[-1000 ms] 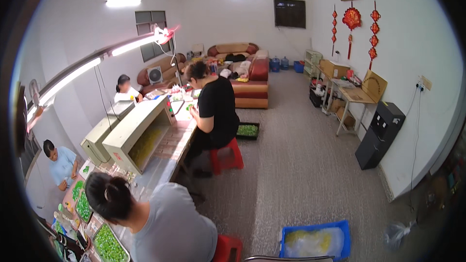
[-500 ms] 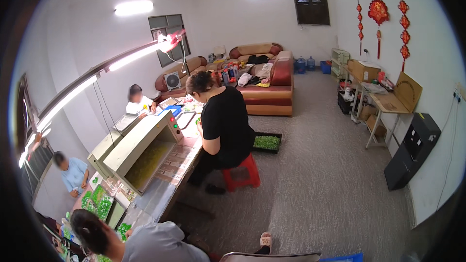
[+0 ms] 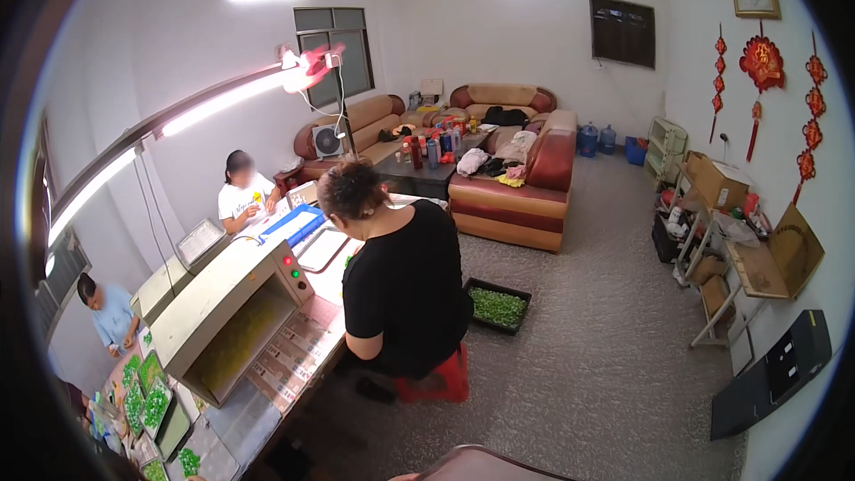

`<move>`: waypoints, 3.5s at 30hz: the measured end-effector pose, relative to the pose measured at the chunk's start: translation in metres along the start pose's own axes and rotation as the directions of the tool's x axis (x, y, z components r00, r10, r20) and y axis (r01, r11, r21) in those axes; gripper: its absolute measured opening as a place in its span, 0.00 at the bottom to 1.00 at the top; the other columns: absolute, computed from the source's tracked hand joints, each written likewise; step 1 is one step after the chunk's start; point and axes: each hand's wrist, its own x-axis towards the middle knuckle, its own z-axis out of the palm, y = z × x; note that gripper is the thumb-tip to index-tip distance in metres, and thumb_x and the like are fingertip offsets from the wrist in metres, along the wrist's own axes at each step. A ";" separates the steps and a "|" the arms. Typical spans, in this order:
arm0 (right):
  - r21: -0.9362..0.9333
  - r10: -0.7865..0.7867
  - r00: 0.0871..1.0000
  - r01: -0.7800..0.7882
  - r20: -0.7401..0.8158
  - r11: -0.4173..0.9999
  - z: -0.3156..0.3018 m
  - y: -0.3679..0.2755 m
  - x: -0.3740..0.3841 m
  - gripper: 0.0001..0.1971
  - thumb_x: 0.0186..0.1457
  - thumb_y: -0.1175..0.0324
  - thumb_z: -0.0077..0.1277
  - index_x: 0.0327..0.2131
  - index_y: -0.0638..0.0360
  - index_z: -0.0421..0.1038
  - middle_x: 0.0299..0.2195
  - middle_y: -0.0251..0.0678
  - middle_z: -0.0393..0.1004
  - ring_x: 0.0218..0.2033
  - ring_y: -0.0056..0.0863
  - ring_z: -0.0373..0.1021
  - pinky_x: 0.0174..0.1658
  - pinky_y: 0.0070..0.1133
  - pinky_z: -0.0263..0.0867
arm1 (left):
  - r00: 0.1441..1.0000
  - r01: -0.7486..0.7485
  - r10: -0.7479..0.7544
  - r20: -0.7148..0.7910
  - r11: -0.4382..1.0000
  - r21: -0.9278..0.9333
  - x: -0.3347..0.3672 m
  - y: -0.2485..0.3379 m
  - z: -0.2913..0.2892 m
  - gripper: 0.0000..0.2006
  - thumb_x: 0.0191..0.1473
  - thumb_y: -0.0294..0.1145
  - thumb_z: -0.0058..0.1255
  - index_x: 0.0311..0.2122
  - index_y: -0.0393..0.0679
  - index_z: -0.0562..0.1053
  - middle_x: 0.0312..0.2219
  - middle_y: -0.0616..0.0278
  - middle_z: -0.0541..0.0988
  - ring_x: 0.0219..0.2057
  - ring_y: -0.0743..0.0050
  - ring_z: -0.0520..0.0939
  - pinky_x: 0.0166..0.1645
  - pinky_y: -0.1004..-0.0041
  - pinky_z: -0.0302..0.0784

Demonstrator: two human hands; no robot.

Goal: The person carries a tray of small, colorful, spherical objects to a workstation and begins assembling them by hand. They pick up individual white and colored components, fit them together, and place the finished units onto a tray. Other workers are visible in the background performing similar assembly tasks.

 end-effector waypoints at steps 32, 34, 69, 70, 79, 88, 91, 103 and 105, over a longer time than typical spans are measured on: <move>-0.372 -0.181 0.910 0.325 0.373 0.869 -0.187 -0.654 0.617 0.14 0.46 0.61 0.58 0.32 0.62 0.74 0.27 0.29 0.72 0.30 0.20 0.67 0.32 0.23 0.63 | 0.980 -0.104 0.064 -0.190 0.973 -0.207 0.630 0.248 0.259 0.16 0.54 0.23 0.47 0.49 0.38 0.69 0.42 0.62 0.76 0.43 0.73 0.76 0.51 0.72 0.69; -0.361 -0.207 0.912 0.337 0.353 0.870 -0.198 -0.680 0.673 0.16 0.47 0.60 0.59 0.34 0.63 0.74 0.29 0.31 0.73 0.30 0.22 0.68 0.33 0.23 0.64 | 0.976 -0.150 0.104 -0.192 0.957 -0.248 0.679 0.281 0.278 0.16 0.54 0.22 0.46 0.50 0.36 0.69 0.42 0.62 0.75 0.44 0.72 0.75 0.53 0.72 0.68; -0.138 -0.105 0.340 0.618 0.935 0.774 0.061 -1.199 1.126 0.26 0.45 0.76 0.53 0.51 0.66 0.62 0.44 0.38 0.71 0.46 0.28 0.66 0.50 0.22 0.60 | 0.497 -0.711 0.182 -0.848 0.645 -0.278 1.036 0.563 0.380 0.13 0.49 0.22 0.48 0.42 0.31 0.72 0.37 0.55 0.77 0.38 0.63 0.79 0.44 0.65 0.75; -0.202 -0.051 0.369 0.613 0.928 0.764 0.082 -1.214 1.125 0.27 0.45 0.77 0.52 0.52 0.67 0.61 0.45 0.39 0.70 0.46 0.28 0.66 0.50 0.22 0.60 | 0.481 -0.750 0.218 -0.849 0.604 -0.270 1.045 0.577 0.366 0.13 0.49 0.22 0.48 0.42 0.32 0.72 0.37 0.55 0.78 0.38 0.63 0.79 0.43 0.65 0.76; -0.036 -0.216 0.338 0.605 0.916 0.795 0.289 -1.305 1.171 0.24 0.43 0.77 0.50 0.48 0.71 0.64 0.43 0.41 0.71 0.44 0.32 0.67 0.50 0.25 0.61 | 0.532 -0.810 0.184 -0.827 0.396 -0.433 1.075 0.736 0.245 0.16 0.49 0.21 0.49 0.46 0.36 0.69 0.34 0.60 0.77 0.32 0.71 0.79 0.33 0.72 0.75; -0.010 -0.204 0.348 0.524 0.915 0.852 0.470 -1.375 1.178 0.22 0.44 0.73 0.50 0.46 0.69 0.66 0.40 0.40 0.73 0.39 0.32 0.69 0.46 0.24 0.64 | 0.506 -0.810 0.252 -0.825 0.467 -0.354 1.077 0.861 0.118 0.16 0.52 0.23 0.47 0.48 0.38 0.68 0.37 0.62 0.77 0.37 0.74 0.78 0.40 0.73 0.76; 0.033 -0.217 0.352 0.461 0.911 0.887 0.546 -1.393 1.208 0.22 0.44 0.72 0.50 0.46 0.69 0.67 0.40 0.40 0.73 0.38 0.31 0.70 0.45 0.24 0.64 | 0.502 -0.822 0.249 -0.828 0.435 -0.367 1.085 0.905 0.072 0.16 0.52 0.23 0.47 0.47 0.38 0.69 0.38 0.61 0.77 0.38 0.71 0.78 0.42 0.72 0.76; -0.003 -0.108 0.261 0.392 0.959 0.920 0.842 -1.505 1.220 0.21 0.43 0.70 0.48 0.43 0.69 0.69 0.35 0.40 0.75 0.34 0.31 0.72 0.41 0.23 0.66 | 0.361 -0.916 0.227 -0.904 0.266 -0.300 1.093 1.077 -0.073 0.22 0.50 0.21 0.44 0.53 0.37 0.64 0.43 0.56 0.75 0.43 0.64 0.77 0.51 0.65 0.73; 0.007 -0.091 0.205 0.378 0.975 0.926 0.887 -1.511 1.221 0.19 0.45 0.69 0.47 0.42 0.70 0.70 0.33 0.39 0.75 0.31 0.30 0.72 0.39 0.22 0.67 | 0.358 -0.920 0.194 -0.913 0.240 -0.310 1.098 1.086 -0.094 0.23 0.50 0.21 0.45 0.53 0.36 0.64 0.43 0.55 0.75 0.44 0.63 0.77 0.51 0.65 0.72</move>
